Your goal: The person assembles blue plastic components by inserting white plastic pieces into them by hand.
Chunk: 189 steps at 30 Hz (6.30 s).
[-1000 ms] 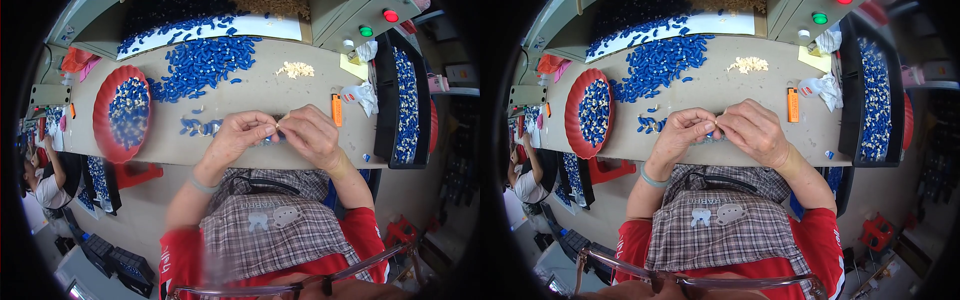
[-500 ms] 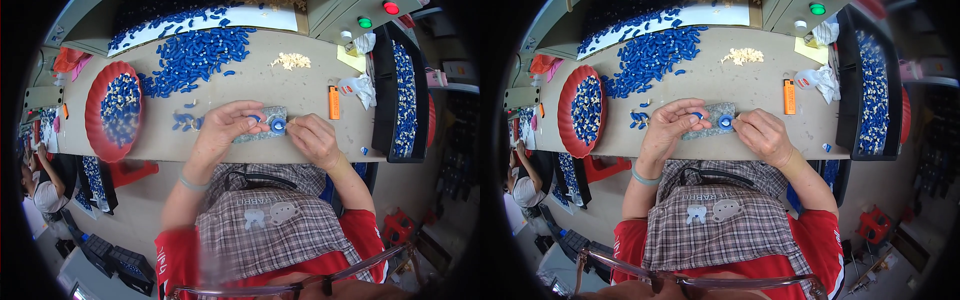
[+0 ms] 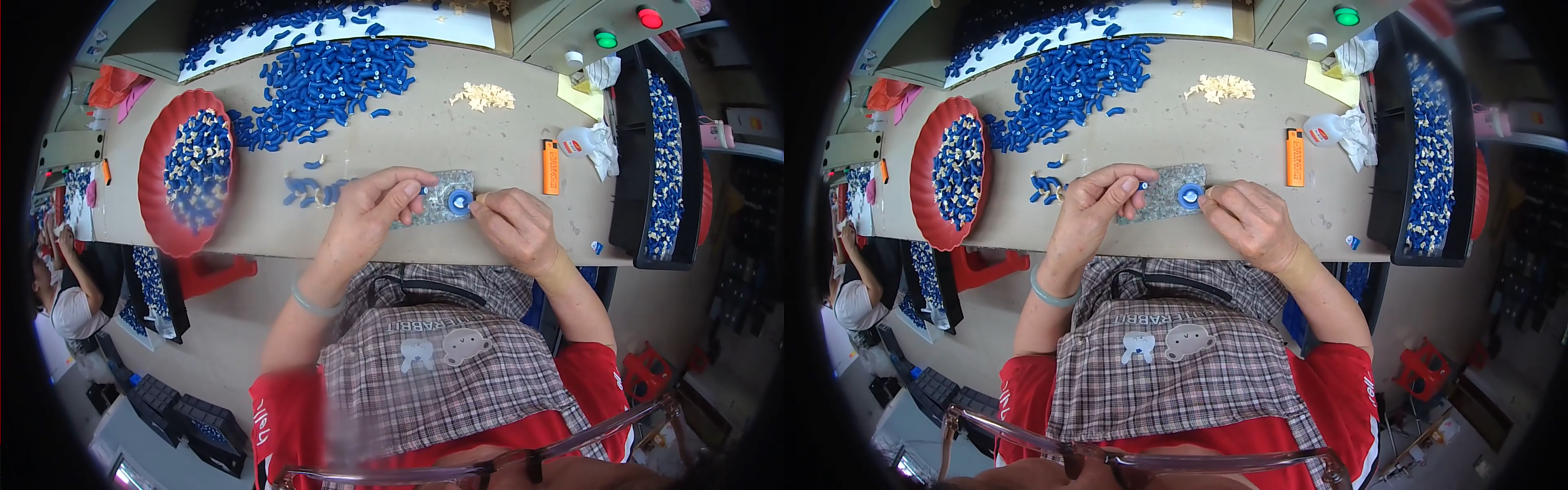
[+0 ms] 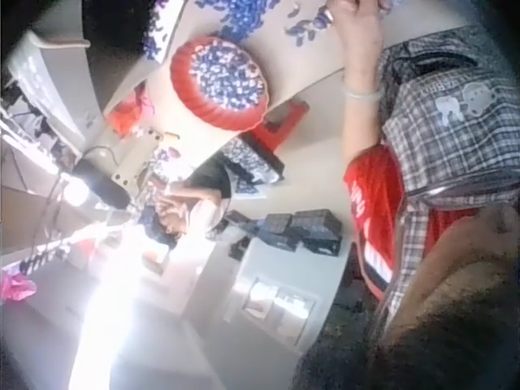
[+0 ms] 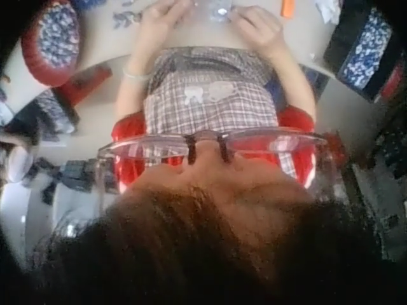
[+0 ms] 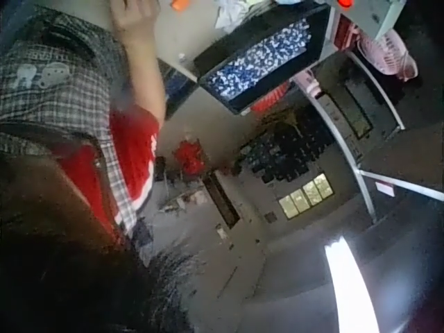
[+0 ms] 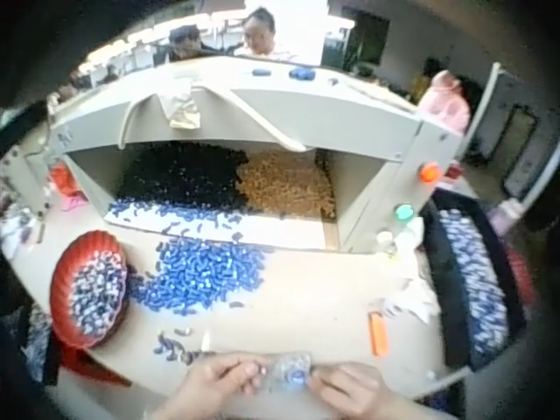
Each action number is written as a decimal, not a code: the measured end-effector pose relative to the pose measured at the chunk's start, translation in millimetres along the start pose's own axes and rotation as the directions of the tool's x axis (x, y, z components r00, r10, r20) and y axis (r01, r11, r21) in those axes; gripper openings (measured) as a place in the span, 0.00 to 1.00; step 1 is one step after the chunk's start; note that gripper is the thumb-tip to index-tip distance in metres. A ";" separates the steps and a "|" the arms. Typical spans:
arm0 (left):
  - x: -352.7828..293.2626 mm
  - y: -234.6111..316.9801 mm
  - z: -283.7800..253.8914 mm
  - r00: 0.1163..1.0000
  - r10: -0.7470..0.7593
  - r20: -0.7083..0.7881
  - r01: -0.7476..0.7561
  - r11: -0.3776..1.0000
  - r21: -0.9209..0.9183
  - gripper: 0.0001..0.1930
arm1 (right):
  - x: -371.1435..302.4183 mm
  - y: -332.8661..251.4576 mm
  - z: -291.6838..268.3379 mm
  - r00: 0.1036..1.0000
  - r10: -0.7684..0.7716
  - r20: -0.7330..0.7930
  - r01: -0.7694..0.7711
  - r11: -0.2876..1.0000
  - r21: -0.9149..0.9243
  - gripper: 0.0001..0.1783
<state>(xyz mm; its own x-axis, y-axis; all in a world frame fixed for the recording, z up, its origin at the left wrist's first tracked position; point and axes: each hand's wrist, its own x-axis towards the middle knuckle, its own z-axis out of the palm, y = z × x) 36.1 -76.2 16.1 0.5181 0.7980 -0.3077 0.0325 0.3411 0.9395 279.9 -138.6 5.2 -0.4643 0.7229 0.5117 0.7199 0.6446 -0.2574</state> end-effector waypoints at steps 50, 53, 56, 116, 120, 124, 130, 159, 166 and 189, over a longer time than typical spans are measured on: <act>-5.5 -19.5 31.9 0.998 0.051 0.031 -0.046 0.985 -0.164 0.10 | 19.3 -25.0 5.5 0.946 0.153 -0.287 -0.125 0.986 0.114 0.16; -5.0 -19.5 31.5 0.998 0.050 0.032 -0.044 0.986 -0.162 0.10 | 17.6 -23.5 7.6 0.954 0.104 -0.281 -0.085 0.993 0.079 0.15; -5.5 -21.0 30.7 0.997 0.066 0.049 -0.058 0.989 -0.136 0.10 | 17.9 -24.6 6.4 0.963 0.089 -0.255 -0.078 0.996 0.052 0.14; -11.2 -4.2 9.2 0.569 0.819 0.077 -0.624 0.369 0.689 0.13 | 48.0 -19.8 12.4 0.715 0.467 0.520 -0.592 0.011 0.806 0.04; -12.9 -4.1 9.8 0.566 0.818 0.101 -0.648 0.366 0.668 0.13 | 46.7 -21.7 8.3 0.701 0.439 0.562 -0.596 -0.073 0.800 0.05; -13.3 -3.9 10.9 0.550 0.827 0.117 -0.659 0.345 0.668 0.12 | 44.1 -26.9 8.4 0.695 0.460 0.552 -0.583 -0.089 0.808 0.05; -14.4 -1.8 11.1 0.507 0.851 0.138 -0.669 0.288 0.685 0.12 | 46.5 -37.6 6.6 0.639 0.507 0.579 -0.570 -0.193 0.799 0.04; -18.9 -11.4 -7.7 0.838 0.509 -0.196 -0.378 0.800 0.466 0.12 | 49.4 29.1 7.8 0.741 0.641 0.202 -0.647 0.599 0.472 0.07; -12.7 -15.7 -25.1 0.983 0.108 -0.149 -0.144 0.955 -0.260 0.13 | 63.9 57.0 31.4 0.880 0.476 0.008 -0.472 0.871 0.134 0.08; -26.6 1.4 -50.6 0.824 0.541 -0.167 -0.099 0.429 0.898 0.05 | 52.9 52.8 21.6 0.889 0.457 0.030 -0.448 0.856 0.257 0.03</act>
<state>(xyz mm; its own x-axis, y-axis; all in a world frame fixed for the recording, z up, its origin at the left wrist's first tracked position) -20.9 -71.8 18.0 0.3014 0.9254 0.2296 0.7302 -0.3789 0.5685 282.2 -60.9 1.0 -0.0994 0.9445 0.3131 0.6919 0.2917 -0.6604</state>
